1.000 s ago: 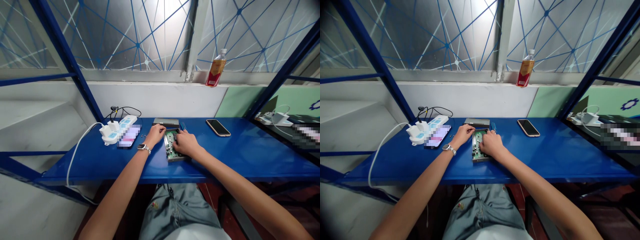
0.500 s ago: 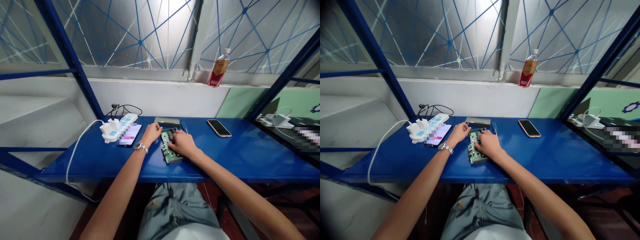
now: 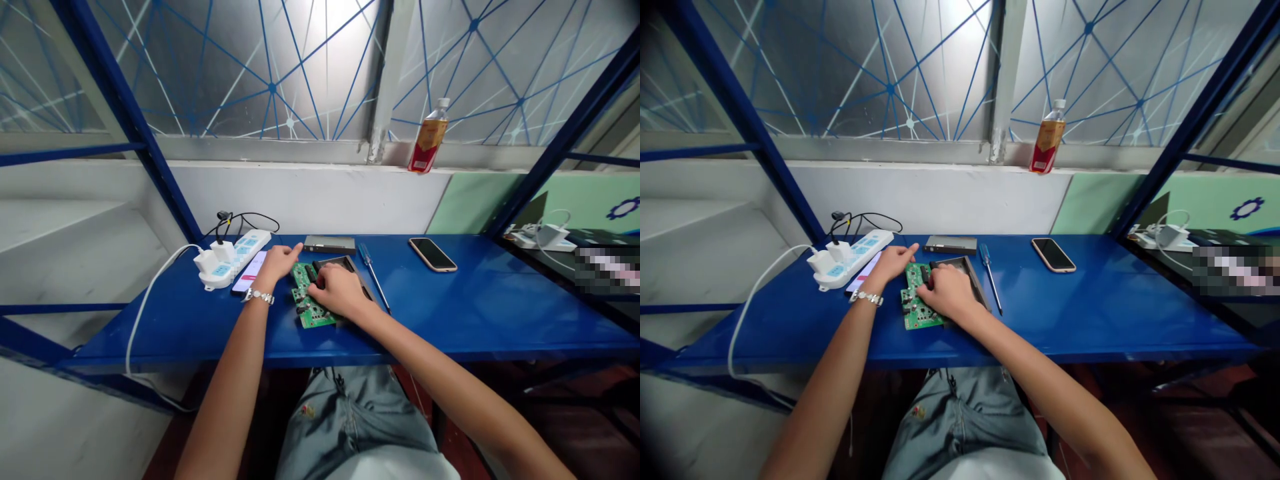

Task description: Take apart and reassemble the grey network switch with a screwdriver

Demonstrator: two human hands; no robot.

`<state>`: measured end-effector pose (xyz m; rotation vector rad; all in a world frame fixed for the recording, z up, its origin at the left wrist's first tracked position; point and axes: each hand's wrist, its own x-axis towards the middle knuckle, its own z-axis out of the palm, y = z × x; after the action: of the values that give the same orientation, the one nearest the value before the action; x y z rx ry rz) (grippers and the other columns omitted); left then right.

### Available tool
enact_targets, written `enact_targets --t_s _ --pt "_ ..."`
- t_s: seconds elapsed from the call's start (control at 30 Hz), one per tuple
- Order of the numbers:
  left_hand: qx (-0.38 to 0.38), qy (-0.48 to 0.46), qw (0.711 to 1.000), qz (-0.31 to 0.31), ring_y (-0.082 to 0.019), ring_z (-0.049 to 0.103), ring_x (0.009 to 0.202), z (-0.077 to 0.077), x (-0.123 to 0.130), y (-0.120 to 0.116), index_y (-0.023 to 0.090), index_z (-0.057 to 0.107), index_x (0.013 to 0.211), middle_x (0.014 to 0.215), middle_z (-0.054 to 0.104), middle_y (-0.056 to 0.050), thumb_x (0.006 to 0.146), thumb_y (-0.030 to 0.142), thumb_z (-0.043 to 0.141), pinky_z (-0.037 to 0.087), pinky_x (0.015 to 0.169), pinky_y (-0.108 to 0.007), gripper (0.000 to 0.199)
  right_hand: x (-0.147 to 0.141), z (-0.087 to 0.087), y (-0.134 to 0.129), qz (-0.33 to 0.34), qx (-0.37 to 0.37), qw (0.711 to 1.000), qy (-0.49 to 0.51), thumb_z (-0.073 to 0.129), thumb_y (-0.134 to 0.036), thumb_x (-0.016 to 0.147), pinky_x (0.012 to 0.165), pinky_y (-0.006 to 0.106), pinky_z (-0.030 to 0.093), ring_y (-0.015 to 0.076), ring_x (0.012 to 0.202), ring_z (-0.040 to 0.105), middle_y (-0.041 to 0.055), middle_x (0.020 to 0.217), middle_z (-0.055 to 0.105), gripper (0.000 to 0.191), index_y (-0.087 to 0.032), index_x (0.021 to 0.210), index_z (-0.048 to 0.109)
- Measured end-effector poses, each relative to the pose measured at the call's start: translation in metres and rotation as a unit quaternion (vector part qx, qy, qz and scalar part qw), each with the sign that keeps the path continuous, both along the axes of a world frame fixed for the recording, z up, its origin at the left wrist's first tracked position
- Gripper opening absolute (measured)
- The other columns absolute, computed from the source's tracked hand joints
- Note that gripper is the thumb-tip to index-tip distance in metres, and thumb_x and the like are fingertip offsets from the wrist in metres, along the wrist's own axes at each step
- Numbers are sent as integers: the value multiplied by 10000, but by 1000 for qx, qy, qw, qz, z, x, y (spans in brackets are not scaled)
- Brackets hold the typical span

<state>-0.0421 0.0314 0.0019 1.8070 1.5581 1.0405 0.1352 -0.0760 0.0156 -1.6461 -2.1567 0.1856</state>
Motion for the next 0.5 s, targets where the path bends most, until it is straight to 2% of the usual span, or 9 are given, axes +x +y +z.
enact_targets --t_s 0.1,0.17,0.23,0.3,0.37,0.43,0.5 --pt "-131 -93 985 -69 -163 443 329 7 -7 -7 214 532 469 382 489 -33 835 590 680 312 407 -284 545 1 2 0 -2 21 998 63 605 -379 880 661 279 366 191 868 621 41 896 693 216 -211 744 599" --pt "-152 -175 965 -123 -137 404 317 11 -5 -11 212 503 487 383 462 -17 847 584 671 267 375 -261 544 6 5 1 0 49 996 79 604 -393 885 671 275 361 185 872 621 28 885 682 226 -215 748 588" --pt "-146 -237 949 -147 -116 392 325 13 -1 -13 202 513 541 411 464 -2 853 561 672 237 355 -237 502 16 8 1 2 71 993 95 585 -431 909 684 271 375 176 853 625 20 894 684 238 -220 801 604" --pt "-130 -278 942 -139 -105 400 334 16 2 -13 194 526 595 444 484 8 845 539 686 235 341 -222 455 33 12 2 -20 71 990 122 523 -455 949 683 269 394 164 790 629 15 892 697 254 -225 953 632" --pt "-101 -323 935 -112 -95 394 330 19 1 -11 196 507 614 453 475 25 836 515 694 233 330 -215 431 54 14 5 -80 39 989 117 486 -387 953 666 271 402 176 778 644 23 896 715 288 -225 1149 621" --pt "-67 -373 922 -81 -81 361 315 22 -3 -10 203 465 613 442 436 49 835 482 689 209 322 -210 421 74 14 13 -119 -31 992 43 555 -380 897 681 286 424 219 848 673 59 952 739 346 -220 1192 641" --pt "-47 -411 908 -60 -68 322 301 26 -6 -10 207 434 616 426 394 68 842 451 678 176 319 -207 412 89 13 23 -105 -93 989 -45 623 -437 851 721 312 457 265 931 693 102 1059 749 420 -215 1205 667"
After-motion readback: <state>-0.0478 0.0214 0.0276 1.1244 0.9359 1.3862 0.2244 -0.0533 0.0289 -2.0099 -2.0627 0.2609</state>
